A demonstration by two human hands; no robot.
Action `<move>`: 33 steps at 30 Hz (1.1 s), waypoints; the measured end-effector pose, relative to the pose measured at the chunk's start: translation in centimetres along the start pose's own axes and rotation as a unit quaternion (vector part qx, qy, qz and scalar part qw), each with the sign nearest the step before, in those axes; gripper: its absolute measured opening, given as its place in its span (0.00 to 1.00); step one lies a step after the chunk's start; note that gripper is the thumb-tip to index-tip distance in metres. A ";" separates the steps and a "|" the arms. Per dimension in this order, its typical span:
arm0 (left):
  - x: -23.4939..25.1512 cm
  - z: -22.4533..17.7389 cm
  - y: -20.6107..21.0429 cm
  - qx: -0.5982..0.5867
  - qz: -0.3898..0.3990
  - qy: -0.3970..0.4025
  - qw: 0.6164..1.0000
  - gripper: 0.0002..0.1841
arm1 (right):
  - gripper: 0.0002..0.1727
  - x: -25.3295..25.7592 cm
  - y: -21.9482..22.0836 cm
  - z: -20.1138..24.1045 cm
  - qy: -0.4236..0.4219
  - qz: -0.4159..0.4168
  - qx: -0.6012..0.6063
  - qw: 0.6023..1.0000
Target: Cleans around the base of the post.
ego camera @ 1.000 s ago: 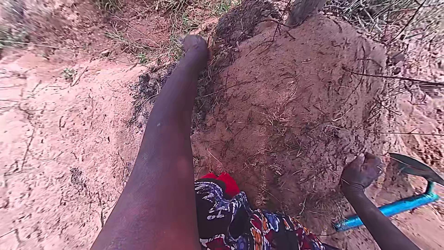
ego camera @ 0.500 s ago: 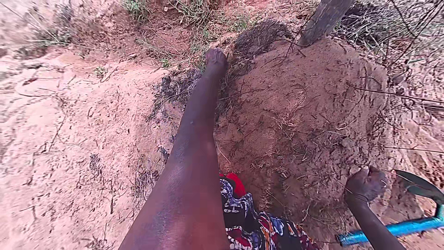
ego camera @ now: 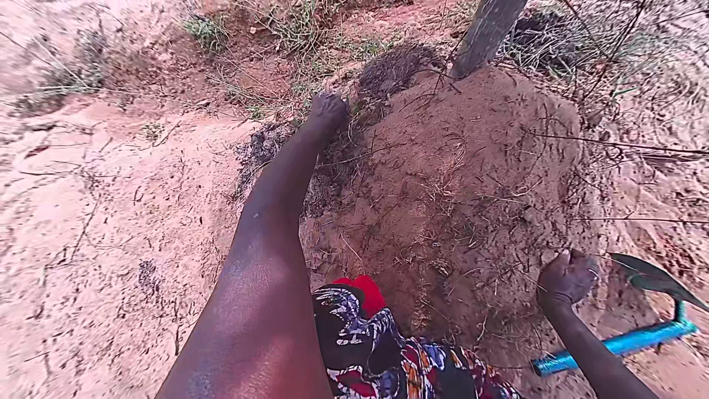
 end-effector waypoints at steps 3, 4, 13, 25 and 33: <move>-0.1 0.3 0.1 -0.010 -0.006 0.015 1.000 0.17 | 0.27 0.0 -0.2 0.4 0.007 0.006 0.003 1.000; -0.3 0.2 0.1 -0.006 -0.004 0.018 1.000 0.17 | 0.27 -0.1 -0.2 0.4 0.008 0.008 0.003 1.000; -0.8 -0.1 -0.2 -0.022 0.017 0.027 0.999 0.15 | 0.28 0.0 -0.3 0.4 0.012 0.011 -0.002 1.000; -0.5 6.5 -4.8 -0.294 -0.103 -0.102 0.945 0.24 | 0.29 -0.1 -0.1 0.1 0.002 0.014 -0.004 1.000; 0.6 14.6 2.0 -0.598 -0.122 -0.244 0.754 0.26 | 0.29 0.0 0.0 -0.2 0.005 0.003 0.007 1.000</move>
Point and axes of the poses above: each hand's wrist, its own x-axis towards the middle knuckle, its own y-axis out of the palm, z = x × y, the point moved 2 cm from there along x, towards the middle knuckle, and after that the axes turned 15 degrees about -y, right-handed, at the moved point
